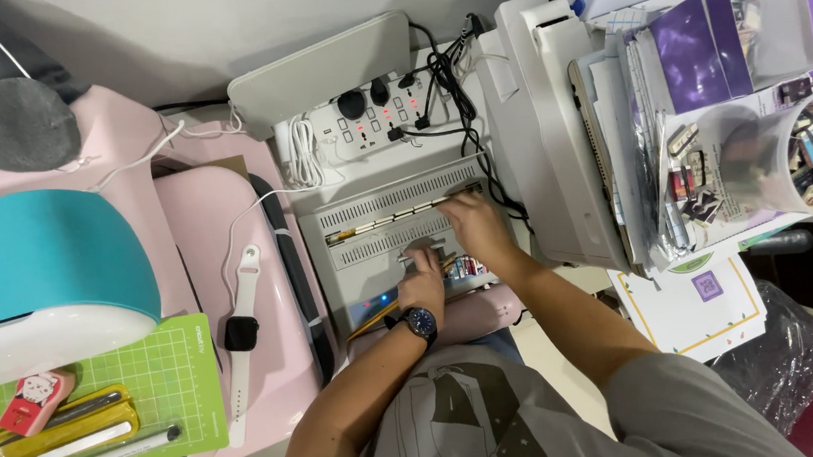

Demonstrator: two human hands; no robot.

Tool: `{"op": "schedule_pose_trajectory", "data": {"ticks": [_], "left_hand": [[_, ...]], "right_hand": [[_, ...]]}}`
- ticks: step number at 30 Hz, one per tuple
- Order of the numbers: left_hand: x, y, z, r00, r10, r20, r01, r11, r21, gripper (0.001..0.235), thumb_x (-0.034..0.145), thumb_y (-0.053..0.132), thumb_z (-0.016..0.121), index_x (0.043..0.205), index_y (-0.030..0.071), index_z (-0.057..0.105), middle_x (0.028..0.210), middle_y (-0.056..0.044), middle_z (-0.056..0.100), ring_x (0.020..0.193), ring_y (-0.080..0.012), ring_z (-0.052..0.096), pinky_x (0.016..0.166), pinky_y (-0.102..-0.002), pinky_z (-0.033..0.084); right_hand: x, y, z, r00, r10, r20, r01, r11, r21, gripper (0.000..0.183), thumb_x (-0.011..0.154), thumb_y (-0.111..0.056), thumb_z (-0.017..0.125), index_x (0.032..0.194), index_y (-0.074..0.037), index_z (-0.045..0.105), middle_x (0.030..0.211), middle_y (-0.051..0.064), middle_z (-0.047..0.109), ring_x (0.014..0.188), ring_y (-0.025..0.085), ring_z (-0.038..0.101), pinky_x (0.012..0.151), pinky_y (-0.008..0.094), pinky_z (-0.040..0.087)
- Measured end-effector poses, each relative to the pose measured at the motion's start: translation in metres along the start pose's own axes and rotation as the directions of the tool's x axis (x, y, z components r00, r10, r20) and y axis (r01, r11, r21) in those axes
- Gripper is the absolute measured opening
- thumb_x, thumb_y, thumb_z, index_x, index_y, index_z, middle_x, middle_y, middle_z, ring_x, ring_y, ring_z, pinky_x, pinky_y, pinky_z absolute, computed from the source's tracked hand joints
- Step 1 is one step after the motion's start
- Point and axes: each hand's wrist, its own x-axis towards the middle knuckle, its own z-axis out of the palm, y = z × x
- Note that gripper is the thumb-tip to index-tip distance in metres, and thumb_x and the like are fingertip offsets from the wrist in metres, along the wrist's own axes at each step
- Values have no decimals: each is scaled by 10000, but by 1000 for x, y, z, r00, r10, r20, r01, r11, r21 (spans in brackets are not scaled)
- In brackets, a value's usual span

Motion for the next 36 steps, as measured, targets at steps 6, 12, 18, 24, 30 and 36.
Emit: {"op": "schedule_pose_trajectory", "data": {"ticks": [6,12,18,24,30,36], "left_hand": [[0,-7,-7,998,55,35,-56,998,36,667,1009,212,570,1580,35,274,1456,-358,336,709,-267,737,612,-396,613],[-3,-5,-1,997,-12,-70,22,990,139,674,960,286,562,1546,65,313,1457,-364,365,594,-127,705,526,-246,588],[25,1,64,969,-56,-240,103,977,186,666,865,232,555,1519,202,437,1470,-346,378,450,-218,659,391,-399,561],[20,4,45,989,-92,-113,113,972,205,733,851,244,636,1535,189,377,1507,-297,370,468,-234,685,346,-449,559],[18,5,31,995,-98,-21,100,969,227,811,856,384,663,1570,205,323,1522,-292,358,463,-170,650,339,-373,537],[17,6,36,983,-97,-153,136,954,269,753,806,193,697,1505,174,418,1470,-280,424,400,-163,604,301,-406,496]], "right_hand": [[-75,-80,-83,929,-355,-100,364,927,89,132,890,-45,695,1017,-47,732,903,139,692,766,340,679,672,416,566],[-234,-13,-257,613,328,-718,-784,144,-604,169,695,-445,749,851,-393,712,669,-165,550,530,72,521,439,250,326],[-134,-72,-407,777,161,-608,-452,815,-362,111,1112,127,723,1188,95,797,1043,192,740,862,236,662,748,327,538],[-118,-56,-412,727,551,-410,-684,635,-360,319,1034,-364,733,1165,-77,787,1022,163,718,799,278,654,786,446,502],[-113,-49,-413,739,546,-394,-671,642,-370,315,961,-346,842,1053,-57,760,1025,105,670,763,268,635,726,440,498],[-121,-78,-414,687,537,-489,-644,762,-69,162,995,-133,873,1095,-70,761,843,56,682,721,126,576,627,275,484]]}}
